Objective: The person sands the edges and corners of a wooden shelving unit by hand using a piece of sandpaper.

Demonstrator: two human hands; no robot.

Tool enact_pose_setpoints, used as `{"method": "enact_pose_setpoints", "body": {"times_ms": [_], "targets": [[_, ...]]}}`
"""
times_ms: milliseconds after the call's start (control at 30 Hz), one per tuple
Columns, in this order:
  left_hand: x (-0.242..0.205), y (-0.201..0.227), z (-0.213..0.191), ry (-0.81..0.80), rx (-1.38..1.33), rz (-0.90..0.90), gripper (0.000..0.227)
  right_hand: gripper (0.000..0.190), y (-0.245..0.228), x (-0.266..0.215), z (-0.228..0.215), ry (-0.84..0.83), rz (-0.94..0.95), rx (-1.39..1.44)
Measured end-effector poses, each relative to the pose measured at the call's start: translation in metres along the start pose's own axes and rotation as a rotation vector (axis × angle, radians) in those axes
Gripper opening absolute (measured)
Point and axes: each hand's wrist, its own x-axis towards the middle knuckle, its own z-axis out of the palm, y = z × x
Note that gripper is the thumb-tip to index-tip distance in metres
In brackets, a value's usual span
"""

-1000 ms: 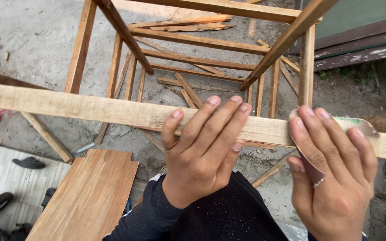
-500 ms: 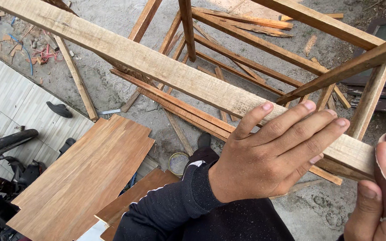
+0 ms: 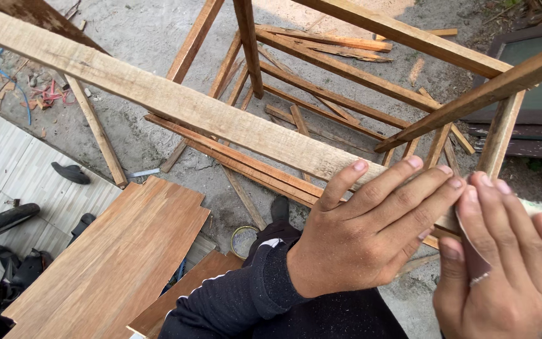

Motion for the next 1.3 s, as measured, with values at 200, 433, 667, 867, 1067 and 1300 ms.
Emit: {"method": "enact_pose_setpoints", "body": {"times_ms": [200, 433, 667, 867, 1067, 1300], "targets": [[0.006, 0.0, -0.01, -0.027, 0.012, 0.022, 0.043, 0.036, -0.015, 0.015, -0.02, -0.031, 0.188, 0.18], [0.007, -0.004, -0.008, -0.006, 0.028, 0.046, 0.042, 0.038, -0.016, 0.015, -0.012, -0.029, 0.125, 0.101], [0.006, -0.007, -0.002, 0.028, 0.025, 0.068, 0.042, 0.041, -0.008, 0.013, -0.019, -0.028, 0.112, 0.102], [0.006, -0.008, 0.0, 0.019, 0.014, 0.081, 0.041, 0.043, -0.009, 0.016, -0.02, -0.039, 0.096, 0.103], [0.005, -0.009, -0.003, -0.008, 0.017, 0.088, 0.041, 0.042, -0.02, 0.017, -0.014, 0.002, 0.098, 0.105], [0.005, -0.01, -0.001, 0.01, 0.01, 0.087, 0.04, 0.041, -0.015, 0.011, -0.02, -0.049, 0.179, 0.138]]}}
